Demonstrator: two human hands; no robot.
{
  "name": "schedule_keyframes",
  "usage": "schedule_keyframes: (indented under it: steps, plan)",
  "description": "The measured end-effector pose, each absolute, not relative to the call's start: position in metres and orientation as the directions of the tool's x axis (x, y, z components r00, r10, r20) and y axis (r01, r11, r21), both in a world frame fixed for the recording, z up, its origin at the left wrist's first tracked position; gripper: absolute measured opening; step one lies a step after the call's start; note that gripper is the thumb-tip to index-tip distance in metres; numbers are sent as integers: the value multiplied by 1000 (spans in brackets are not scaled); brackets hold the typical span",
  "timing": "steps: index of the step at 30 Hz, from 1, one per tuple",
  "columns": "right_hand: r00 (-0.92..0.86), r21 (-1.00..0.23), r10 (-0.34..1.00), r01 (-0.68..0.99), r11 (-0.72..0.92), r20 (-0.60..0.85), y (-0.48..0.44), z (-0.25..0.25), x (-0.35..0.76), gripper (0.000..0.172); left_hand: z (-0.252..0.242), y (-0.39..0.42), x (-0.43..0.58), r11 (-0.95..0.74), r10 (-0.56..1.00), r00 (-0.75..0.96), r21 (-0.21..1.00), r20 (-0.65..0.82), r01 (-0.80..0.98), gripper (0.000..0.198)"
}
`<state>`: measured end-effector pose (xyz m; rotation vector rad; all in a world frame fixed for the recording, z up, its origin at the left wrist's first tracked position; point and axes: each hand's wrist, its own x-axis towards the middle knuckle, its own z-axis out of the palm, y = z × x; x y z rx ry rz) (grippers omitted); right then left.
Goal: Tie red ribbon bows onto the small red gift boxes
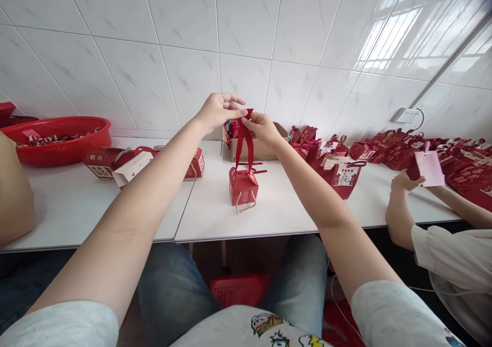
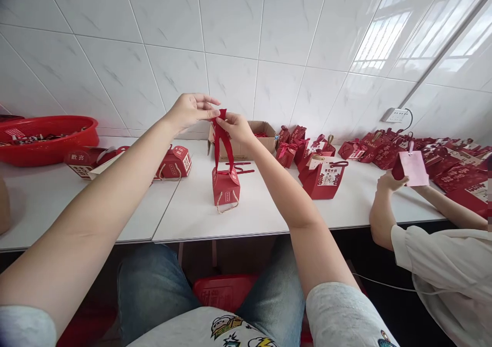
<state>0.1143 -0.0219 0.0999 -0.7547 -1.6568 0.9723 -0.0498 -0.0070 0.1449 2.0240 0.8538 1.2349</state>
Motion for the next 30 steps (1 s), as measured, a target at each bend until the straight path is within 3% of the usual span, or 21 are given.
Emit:
schedule_keyframes:
  steps: [5,11,16,19,22,25,27,30]
  plan:
    - [-272,-937,896,-111,331,349,-22,98,118,25,131,2,-55,-630,766,283,762,578,149,32]
    - [-385,-970,895,-176,169,225,-21,102,121,18,121,-9,-50,-780,625,214,593,750,199,24]
    - [-390,-977,903,-173,122,182,-15,103,131,12,100,-28,-53,-892,434,431,312,791,327,14]
    - [-445,-983,877,-96,154,181,-13,104,139,15,85,-31,-56,-901,417,529,259,740,348,8]
    - [-506,-956,834,54,289,223,-17,110,143,14,76,-28,-56,-860,510,465,412,724,302,17]
    - [-490,-821,803,262,508,340,-27,120,140,8,76,-20,-53,-739,673,214,656,708,154,26]
    - [-479,-606,757,462,647,443,-32,124,135,7,81,-13,-49,-584,806,145,811,574,33,29]
    - [-507,-280,669,642,714,543,-38,127,127,16,88,-7,-44,-244,907,351,970,233,-14,43]
